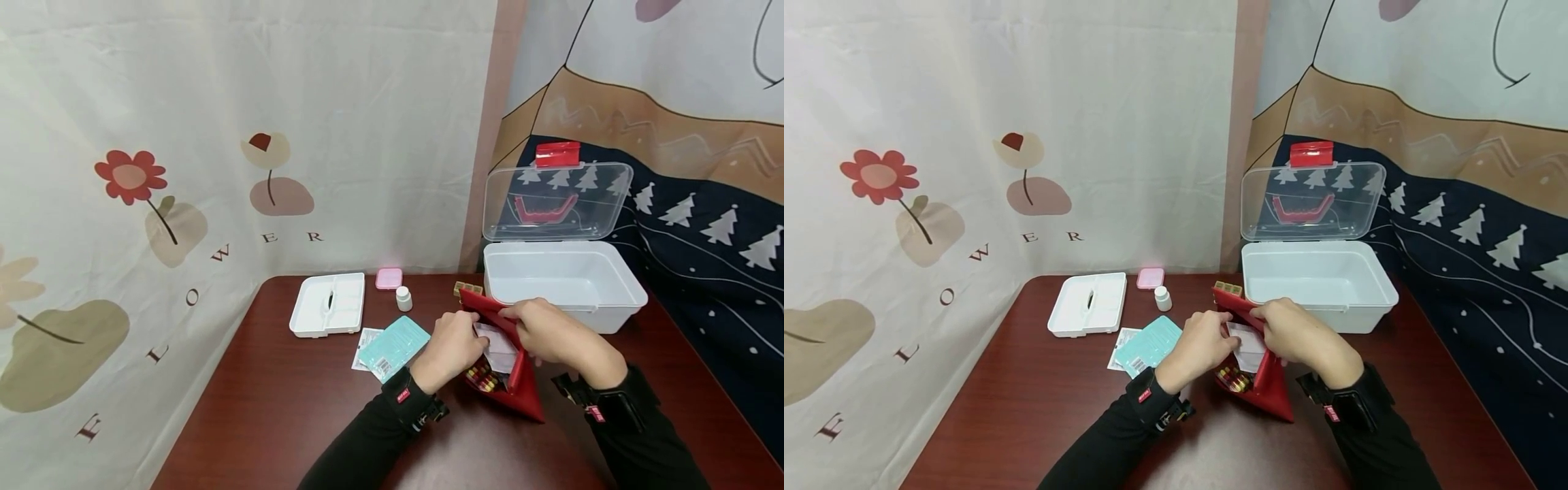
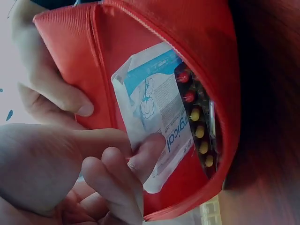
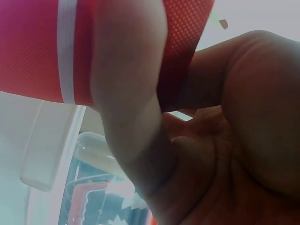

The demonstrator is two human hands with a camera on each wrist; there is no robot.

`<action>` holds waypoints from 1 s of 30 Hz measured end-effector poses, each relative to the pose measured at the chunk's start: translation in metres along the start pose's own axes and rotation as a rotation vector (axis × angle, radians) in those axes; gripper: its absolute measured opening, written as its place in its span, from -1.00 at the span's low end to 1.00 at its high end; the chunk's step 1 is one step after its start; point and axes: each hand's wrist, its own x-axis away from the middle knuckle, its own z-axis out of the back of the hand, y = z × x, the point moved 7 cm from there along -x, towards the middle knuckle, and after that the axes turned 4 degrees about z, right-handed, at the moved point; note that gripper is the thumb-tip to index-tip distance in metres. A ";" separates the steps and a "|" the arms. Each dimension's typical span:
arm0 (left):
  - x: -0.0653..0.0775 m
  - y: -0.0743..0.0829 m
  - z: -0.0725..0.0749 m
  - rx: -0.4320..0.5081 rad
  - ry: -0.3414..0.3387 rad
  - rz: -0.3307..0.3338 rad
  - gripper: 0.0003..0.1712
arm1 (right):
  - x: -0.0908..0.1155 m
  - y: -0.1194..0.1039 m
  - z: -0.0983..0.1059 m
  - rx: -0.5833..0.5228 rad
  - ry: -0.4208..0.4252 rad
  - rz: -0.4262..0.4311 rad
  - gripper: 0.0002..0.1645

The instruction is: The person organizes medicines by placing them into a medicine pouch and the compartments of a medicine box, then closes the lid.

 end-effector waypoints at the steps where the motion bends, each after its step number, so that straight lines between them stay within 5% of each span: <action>1: 0.000 -0.001 0.001 0.008 0.007 -0.003 -0.73 | 0.000 -0.001 0.000 -0.005 0.003 0.004 -0.41; 8: 0.000 -0.005 0.008 0.053 0.022 -0.021 -0.80 | 0.000 -0.007 0.000 -0.043 0.012 0.037 -0.41; 19: -0.012 -0.017 -0.009 0.137 -0.005 -0.076 -0.91 | 0.000 -0.016 -0.006 -0.068 0.015 0.089 -0.51; 24: 0.001 -0.009 0.005 0.079 -0.028 -0.035 -0.88 | -0.001 -0.012 -0.006 -0.101 0.010 0.054 -0.46; 30: 0.005 -0.019 0.016 0.107 -0.021 -0.033 -0.75 | -0.004 -0.005 -0.007 -0.108 -0.013 0.005 -0.44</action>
